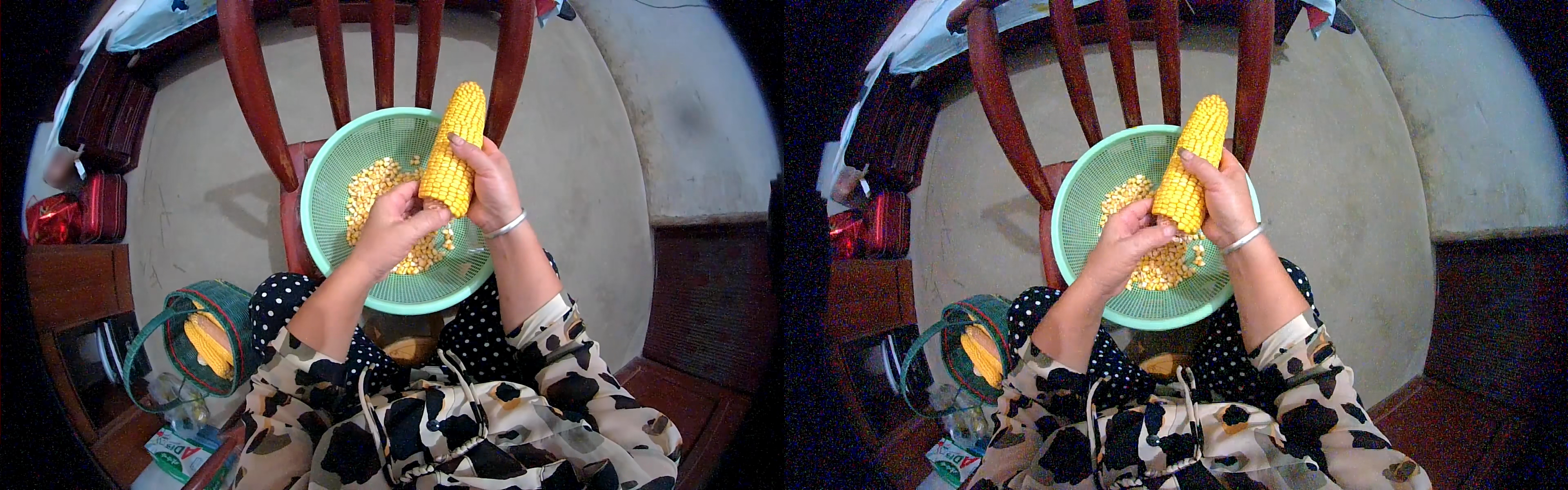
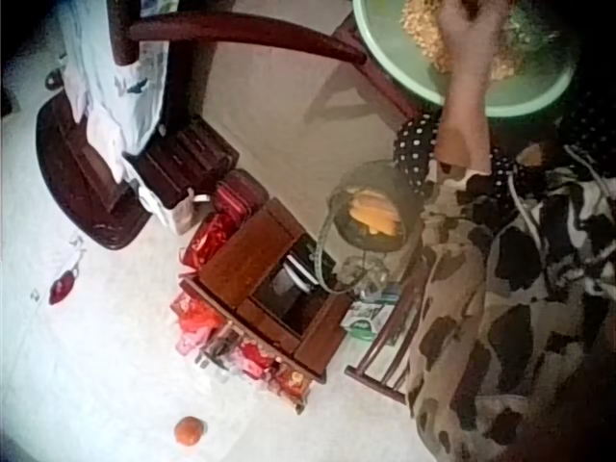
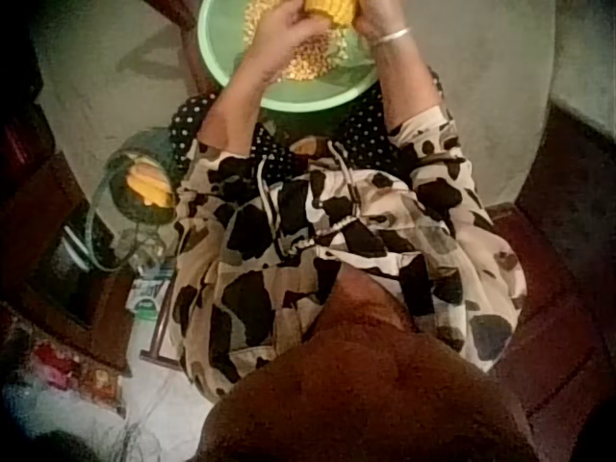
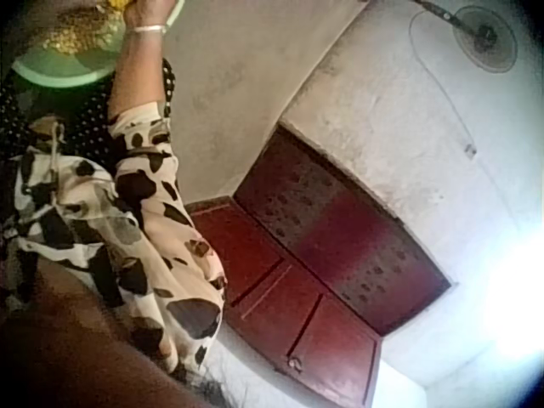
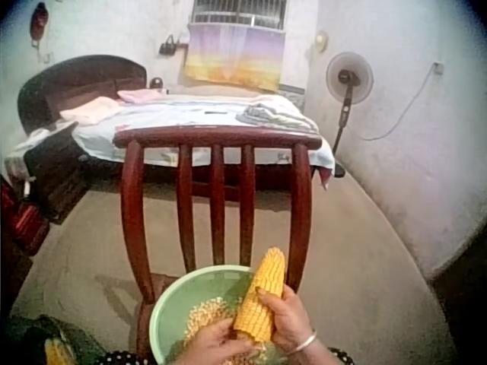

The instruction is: The person removes corn kernels from a corn cob by hand, letting them fall into a strainer basket.

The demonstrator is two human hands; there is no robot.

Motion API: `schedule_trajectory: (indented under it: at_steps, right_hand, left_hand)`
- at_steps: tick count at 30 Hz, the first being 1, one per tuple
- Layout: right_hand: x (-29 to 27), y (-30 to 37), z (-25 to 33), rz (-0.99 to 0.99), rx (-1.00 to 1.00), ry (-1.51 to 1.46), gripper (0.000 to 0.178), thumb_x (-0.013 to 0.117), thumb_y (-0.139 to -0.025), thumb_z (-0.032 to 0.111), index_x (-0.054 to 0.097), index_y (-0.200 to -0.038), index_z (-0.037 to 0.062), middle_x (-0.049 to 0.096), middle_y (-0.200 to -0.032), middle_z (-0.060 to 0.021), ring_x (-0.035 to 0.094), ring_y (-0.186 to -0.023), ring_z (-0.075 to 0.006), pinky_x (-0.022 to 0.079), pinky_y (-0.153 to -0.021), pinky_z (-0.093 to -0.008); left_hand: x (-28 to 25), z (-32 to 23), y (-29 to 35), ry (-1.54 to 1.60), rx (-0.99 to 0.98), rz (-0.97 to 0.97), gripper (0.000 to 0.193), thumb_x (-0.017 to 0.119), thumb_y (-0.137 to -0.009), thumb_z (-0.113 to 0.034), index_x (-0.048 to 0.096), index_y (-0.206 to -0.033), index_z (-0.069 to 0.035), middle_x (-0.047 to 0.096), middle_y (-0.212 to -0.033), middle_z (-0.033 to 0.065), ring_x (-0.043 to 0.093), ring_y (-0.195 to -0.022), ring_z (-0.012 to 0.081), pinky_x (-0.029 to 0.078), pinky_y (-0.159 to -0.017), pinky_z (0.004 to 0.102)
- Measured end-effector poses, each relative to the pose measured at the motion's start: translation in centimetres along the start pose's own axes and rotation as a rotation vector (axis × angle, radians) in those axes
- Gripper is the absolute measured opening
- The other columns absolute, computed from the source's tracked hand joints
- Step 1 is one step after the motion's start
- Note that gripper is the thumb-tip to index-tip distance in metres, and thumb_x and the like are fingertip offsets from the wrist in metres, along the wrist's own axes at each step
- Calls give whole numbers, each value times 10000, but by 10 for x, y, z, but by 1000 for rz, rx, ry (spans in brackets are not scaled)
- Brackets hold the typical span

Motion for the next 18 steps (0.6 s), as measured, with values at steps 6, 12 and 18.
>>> schedule_trajectory:
  at_steps: [6,12,18]
  right_hand:
    - [7,4,4,41,-48,23,289,597,-799,72,458,-1039,-10,567,-905,-88,589,-770,-176,514,-679,-308]
    - [11,4,3,183,64,-190,292,602,-802,120,459,-1030,7,568,-891,-93,595,-759,-193,525,-675,-326]
    - [1,-5,-8,163,64,-161,370,559,-835,210,422,-1095,-16,568,-928,-173,611,-830,-287,556,-672,-393]
  left_hand:
    - [3,0,-2,-132,131,-71,509,687,-744,-94,442,-1173,27,564,-1060,80,562,-946,146,446,-850,281]
    - [11,-12,4,-76,169,-23,492,684,-756,-141,445,-1151,32,567,-1044,77,568,-929,145,453,-835,275]
    - [10,3,0,2,98,40,446,614,-814,-176,435,-1165,31,568,-1046,86,578,-903,144,466,-819,280]
Point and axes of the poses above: each hand's wrist, its own y-axis away from the middle knuckle, its own x-axis out of the palm, z = x × y, the point moved 7 cm from there along -y, towards the middle knuckle
